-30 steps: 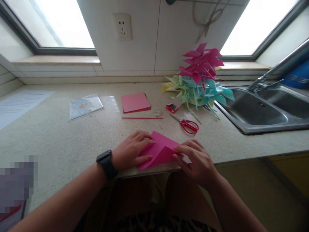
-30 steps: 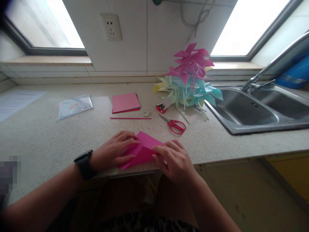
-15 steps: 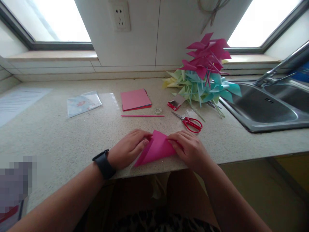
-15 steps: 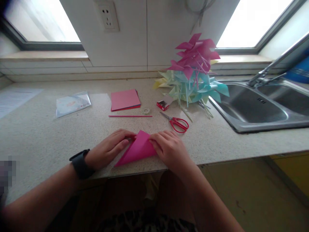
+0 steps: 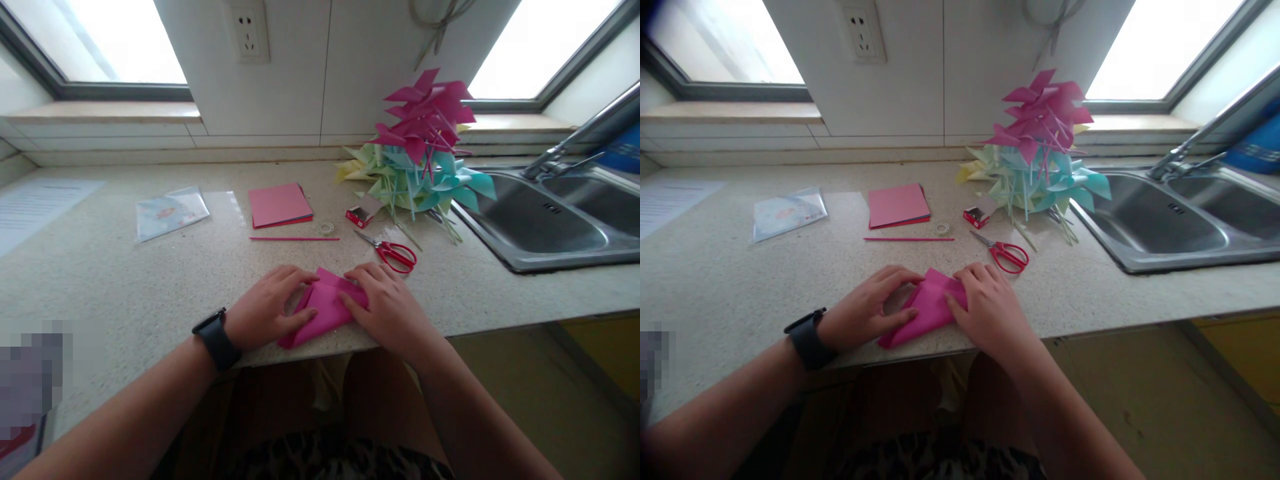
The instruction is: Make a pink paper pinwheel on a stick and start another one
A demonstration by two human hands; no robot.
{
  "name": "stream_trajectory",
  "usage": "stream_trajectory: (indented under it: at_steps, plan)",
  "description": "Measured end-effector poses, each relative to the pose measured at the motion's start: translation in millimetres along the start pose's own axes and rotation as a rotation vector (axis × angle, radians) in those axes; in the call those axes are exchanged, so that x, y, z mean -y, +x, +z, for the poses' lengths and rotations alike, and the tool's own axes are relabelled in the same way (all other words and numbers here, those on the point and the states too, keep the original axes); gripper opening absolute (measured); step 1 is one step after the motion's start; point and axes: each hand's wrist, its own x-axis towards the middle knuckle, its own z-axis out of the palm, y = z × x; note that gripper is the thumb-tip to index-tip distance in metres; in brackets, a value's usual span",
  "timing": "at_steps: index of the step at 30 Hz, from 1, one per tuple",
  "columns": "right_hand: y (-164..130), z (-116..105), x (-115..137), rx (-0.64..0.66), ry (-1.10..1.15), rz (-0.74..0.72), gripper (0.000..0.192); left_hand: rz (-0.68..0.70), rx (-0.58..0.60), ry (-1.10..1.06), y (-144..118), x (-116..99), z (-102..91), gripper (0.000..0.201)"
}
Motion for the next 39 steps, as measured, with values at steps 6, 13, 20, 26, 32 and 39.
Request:
stream_trajectory:
  at_steps: [6,13,20,26,32,39]
  plan:
    - [-1,0,3,-0.006,-0.003,0.036,0.024,-0.026,-0.058,0.118,-1,1,4.4,0.054]
    - [-10,-4,7,0.002,-0.022,0.070,0.032,-0.023,-0.031,0.232,-3,-1,9.8,0.067]
    - [-16,-6,4,0.029,0.087,0.135,0.040,-0.036,-0.039,0.216,-3,-2,11.4,0.062]
    - [-18,-4,-1,-0.042,0.157,0.133,0.047,-0.040,-0.045,0.161,-2,-2,7.9,0.061]
    - [-19,-14,-3,0.004,0.288,0.179,0.044,-0.049,-0.057,0.088,-2,-1,4.7,0.066]
    - [-20,-28,-12,0.081,0.491,0.193,0.029,-0.040,-0.052,0.000,-2,0,2.6,0.069]
